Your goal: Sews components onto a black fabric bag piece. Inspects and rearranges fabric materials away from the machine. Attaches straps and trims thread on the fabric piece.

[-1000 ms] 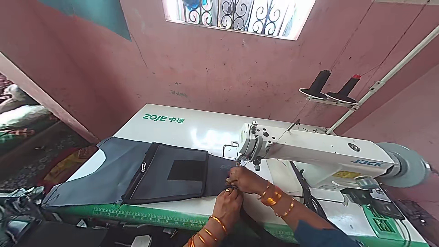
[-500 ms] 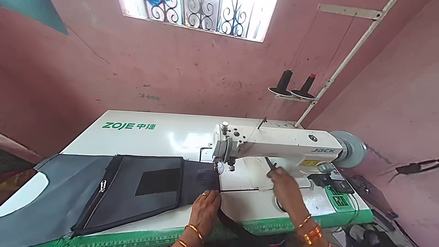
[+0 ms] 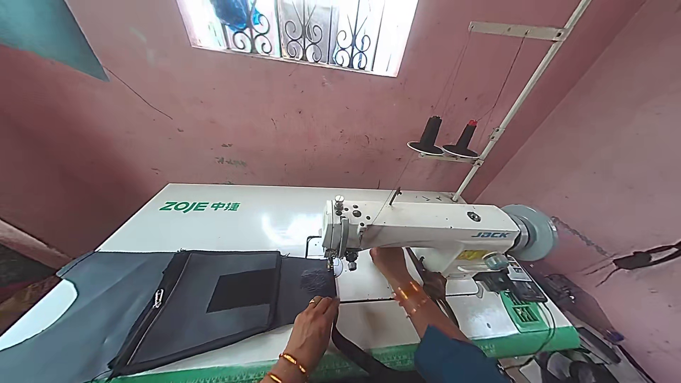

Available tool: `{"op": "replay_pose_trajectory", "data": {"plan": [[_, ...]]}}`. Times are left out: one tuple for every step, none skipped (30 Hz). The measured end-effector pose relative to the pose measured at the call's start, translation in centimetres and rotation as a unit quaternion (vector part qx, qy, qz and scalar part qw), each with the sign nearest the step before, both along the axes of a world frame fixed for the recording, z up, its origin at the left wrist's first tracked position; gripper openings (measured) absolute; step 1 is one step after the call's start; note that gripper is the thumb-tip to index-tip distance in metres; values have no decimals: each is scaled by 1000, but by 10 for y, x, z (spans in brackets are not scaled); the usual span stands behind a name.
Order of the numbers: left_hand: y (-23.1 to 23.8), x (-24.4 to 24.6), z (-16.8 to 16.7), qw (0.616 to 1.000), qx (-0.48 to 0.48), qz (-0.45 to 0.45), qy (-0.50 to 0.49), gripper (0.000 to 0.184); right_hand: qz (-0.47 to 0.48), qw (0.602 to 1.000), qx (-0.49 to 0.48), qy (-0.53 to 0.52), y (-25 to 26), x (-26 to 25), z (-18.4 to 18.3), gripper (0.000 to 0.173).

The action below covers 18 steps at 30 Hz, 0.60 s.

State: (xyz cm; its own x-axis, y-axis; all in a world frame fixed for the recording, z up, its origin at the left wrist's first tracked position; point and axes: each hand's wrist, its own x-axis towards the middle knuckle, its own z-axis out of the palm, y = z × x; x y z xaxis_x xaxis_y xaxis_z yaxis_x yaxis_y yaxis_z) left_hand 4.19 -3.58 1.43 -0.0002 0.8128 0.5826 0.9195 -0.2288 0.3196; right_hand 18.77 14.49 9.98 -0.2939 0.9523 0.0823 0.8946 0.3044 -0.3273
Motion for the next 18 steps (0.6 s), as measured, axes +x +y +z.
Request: {"op": "replay_pose_trajectory", "data": {"plan": [[1,0,-1,1000,-2,-3,-11,24,17,998,34,40,-4,11,1,34],[0,3,-3,1000,3,-1,-19,23,54,991,78,94,-10,28,-2,26],[-1,5,-6,1000,3,-1,-30,22,105,974,108,167,-18,47,-4,20],[-2,7,-8,999,2,1,-35,23,154,953,118,230,-27,66,-2,17],[-2,7,-9,999,4,4,-34,24,193,934,110,280,-35,82,3,18],[-1,7,-9,1000,11,6,-29,24,226,921,71,311,-41,94,14,20],[0,6,-9,1000,15,6,-24,24,255,914,5,315,-44,103,28,19],[0,7,-9,1000,20,4,-19,24,284,915,-70,277,-43,108,42,20],[-1,7,-10,1000,20,3,-15,22,305,919,-142,205,-37,106,52,21],[-1,6,-11,1000,23,3,-9,22,321,918,-198,123,-26,95,57,20],[-1,5,-12,1000,29,5,-3,23,331,914,-229,51,-13,80,56,19],[-1,6,-12,1000,30,7,-2,23,334,913,-234,-6,0,63,47,20],[0,6,-12,999,31,8,-3,24,332,911,-238,-51,12,48,37,24],[0,7,-12,999,31,9,-7,24,329,908,-244,-87,19,35,29,33],[0,7,-12,999,32,12,-7,24,322,906,-252,-111,21,23,24,47],[0,6,-12,999,31,14,-6,24,318,906,-252,-123,17,12,20,56],[-1,6,-12,999,29,15,-6,24,314,908,-244,-133,10,4,19,57],[-1,6,-12,999,30,15,-2,24,313,911,-226,-142,0,-2,18,50]]}}
